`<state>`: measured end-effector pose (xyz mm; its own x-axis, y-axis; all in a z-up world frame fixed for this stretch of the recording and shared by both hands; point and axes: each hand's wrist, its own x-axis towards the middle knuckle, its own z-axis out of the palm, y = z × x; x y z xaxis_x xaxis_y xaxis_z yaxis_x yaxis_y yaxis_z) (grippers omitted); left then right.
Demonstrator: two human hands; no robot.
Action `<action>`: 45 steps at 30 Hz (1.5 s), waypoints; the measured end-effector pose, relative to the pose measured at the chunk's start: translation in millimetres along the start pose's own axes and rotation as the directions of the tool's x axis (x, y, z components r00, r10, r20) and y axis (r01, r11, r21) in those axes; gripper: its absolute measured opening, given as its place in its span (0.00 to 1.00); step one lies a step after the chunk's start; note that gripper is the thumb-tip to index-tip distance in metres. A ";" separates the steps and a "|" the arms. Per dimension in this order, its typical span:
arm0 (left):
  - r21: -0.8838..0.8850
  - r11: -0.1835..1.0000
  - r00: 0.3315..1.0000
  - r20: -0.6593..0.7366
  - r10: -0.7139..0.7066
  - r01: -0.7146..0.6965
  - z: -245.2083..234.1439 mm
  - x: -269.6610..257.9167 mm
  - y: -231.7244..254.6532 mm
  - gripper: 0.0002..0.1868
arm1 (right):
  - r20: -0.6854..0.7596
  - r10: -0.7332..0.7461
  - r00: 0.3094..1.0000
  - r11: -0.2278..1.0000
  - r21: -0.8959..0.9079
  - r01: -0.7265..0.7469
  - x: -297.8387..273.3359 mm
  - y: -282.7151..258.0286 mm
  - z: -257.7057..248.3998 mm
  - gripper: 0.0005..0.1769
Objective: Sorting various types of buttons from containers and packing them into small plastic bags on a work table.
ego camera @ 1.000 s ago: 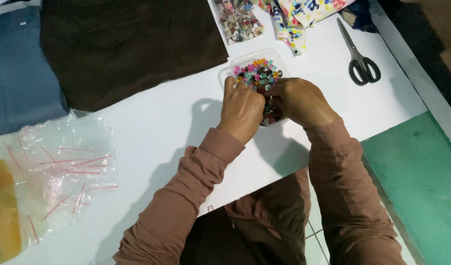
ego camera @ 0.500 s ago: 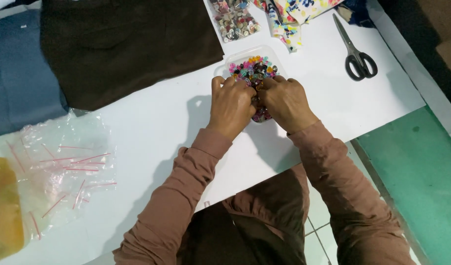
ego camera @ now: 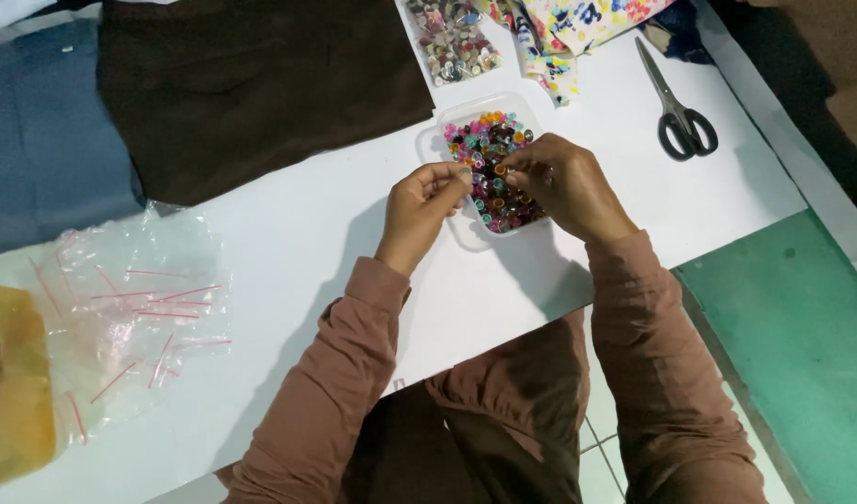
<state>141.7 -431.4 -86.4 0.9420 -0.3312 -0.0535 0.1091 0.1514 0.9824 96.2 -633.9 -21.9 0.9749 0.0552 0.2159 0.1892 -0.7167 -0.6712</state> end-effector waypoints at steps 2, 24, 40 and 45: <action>-0.087 0.995 0.999 -0.003 -0.051 0.050 -0.5 -6.7 7.4 0.17 | 0.012 0.029 1.000 0.999 0.028 -0.029 -3.2 -2.9 4.9 0.12; -0.065 0.998 0.999 -0.028 0.019 -0.021 -32.6 -23.1 -16.9 0.14 | -0.036 -0.087 0.996 0.979 -0.188 0.079 4.6 -19.4 28.2 0.10; -0.010 0.992 0.992 -0.008 0.123 -0.123 -32.0 -29.5 -23.2 0.16 | -0.022 -0.055 0.998 0.966 -0.255 0.048 5.6 -18.0 32.7 0.11; 0.177 0.950 0.962 -0.040 0.269 -0.258 -45.8 -23.3 -29.5 0.16 | -0.168 -0.031 0.985 0.999 0.005 0.033 -1.2 -17.4 39.3 0.10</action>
<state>131.0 -385.5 -122.4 0.9485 -0.2409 0.2056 -0.1957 0.0646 0.9785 96.3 -594.1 -38.4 0.9347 -0.0403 0.3531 0.2214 -0.7111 -0.6673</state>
